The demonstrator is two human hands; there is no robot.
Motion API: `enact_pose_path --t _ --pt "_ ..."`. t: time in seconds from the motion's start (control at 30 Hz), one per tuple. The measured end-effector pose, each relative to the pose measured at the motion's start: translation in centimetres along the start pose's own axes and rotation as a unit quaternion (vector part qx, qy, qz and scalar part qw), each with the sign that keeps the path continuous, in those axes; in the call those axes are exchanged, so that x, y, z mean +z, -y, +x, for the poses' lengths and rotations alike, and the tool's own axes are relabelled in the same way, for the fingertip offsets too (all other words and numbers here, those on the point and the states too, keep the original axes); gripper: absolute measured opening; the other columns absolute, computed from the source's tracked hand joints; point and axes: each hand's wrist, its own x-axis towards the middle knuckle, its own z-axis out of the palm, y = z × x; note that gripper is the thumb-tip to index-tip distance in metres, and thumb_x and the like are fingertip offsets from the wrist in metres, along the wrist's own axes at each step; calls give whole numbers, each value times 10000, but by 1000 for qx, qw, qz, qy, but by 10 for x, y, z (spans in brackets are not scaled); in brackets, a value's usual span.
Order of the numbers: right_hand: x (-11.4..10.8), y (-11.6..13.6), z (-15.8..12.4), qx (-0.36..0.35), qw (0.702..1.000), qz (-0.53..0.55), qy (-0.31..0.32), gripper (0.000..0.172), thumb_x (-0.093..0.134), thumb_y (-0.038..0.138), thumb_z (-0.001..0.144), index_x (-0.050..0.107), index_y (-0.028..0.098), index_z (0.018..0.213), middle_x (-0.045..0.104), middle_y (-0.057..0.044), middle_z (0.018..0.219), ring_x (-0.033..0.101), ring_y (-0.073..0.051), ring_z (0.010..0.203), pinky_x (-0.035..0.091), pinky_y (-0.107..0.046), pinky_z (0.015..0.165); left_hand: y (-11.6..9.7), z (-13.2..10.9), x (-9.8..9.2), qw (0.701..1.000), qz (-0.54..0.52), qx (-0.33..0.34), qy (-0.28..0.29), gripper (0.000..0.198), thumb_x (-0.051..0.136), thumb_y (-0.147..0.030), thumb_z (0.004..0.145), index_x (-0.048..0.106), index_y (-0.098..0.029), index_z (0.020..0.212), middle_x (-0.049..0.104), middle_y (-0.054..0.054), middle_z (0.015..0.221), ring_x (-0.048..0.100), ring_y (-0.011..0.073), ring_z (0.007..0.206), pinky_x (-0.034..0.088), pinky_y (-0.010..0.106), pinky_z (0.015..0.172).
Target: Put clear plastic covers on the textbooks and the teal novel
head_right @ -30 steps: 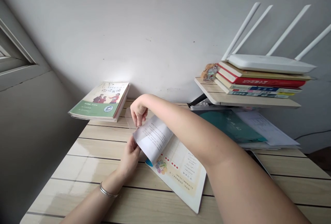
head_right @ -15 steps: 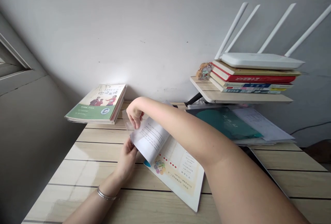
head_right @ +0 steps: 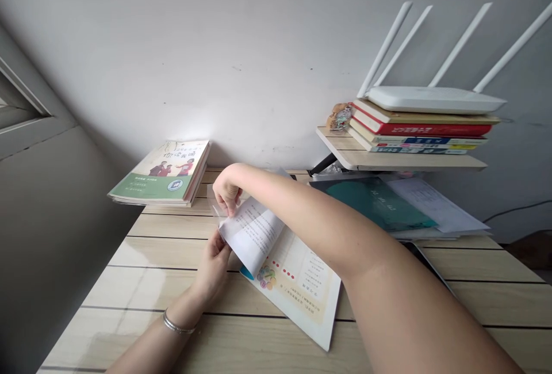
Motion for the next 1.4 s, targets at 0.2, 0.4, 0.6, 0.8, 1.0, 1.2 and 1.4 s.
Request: enact_pose_path --t 0.2,0.4,0.6,0.8,1.0,1.2,1.4 --pt "5 -1 -5 -25 999 -27 -28 270 818 297 533 760 174 767 611 46 626 496 -102 616 361 -247 611 -3 0 0 1000 4 3 4 371 525 -130 780 597 -188 1139 635 58 1227 525 213 1206 330 392 1084" --pt "5 -5 -5 -49 996 -16 -71 177 798 245 554 744 144 689 631 29 638 531 -128 684 362 -244 632 -2 -1 2 1000 -15 -8 22 368 536 -137 774 593 -194 1133 635 68 1228 529 225 1208 369 397 1059" --pt "-5 -4 -8 -37 990 -30 -135 114 766 224 622 756 166 719 675 14 704 568 -138 713 370 -251 665 -3 0 -1 999 -26 -33 13 327 577 -164 767 594 -184 1093 658 86 1179 558 244 1169 409 407 1017" --pt "-7 -4 -13 -83 982 -23 -167 107 729 221 662 756 174 754 702 9 752 585 -130 750 365 -231 671 -9 3 -1 999 -29 -37 -9 352 609 -150 723 599 -184 1073 665 83 1161 558 246 1168 405 396 1015" --pt "-2 -10 -28 -113 967 5 -230 159 652 223 720 733 154 838 704 -5 802 581 -118 739 383 -212 654 -9 1 -1 1000 5 -14 13 305 544 -110 720 619 -164 1010 667 83 1154 570 234 1140 405 367 1007" --pt "8 -14 -36 -128 955 40 -264 135 625 231 732 715 164 807 702 -7 821 582 -118 738 390 -201 634 -9 -2 0 999 8 -33 22 392 547 -87 694 597 -154 1077 653 89 1177 546 235 1168 380 369 1032" --pt "13 -5 -42 -125 952 46 -276 112 642 220 716 719 163 774 710 -14 818 595 -133 754 401 -208 639 -13 -11 2 992 -53 -90 64 519 537 -44 578 577 -168 1080 641 96 1191 545 265 1167 443 371 952"
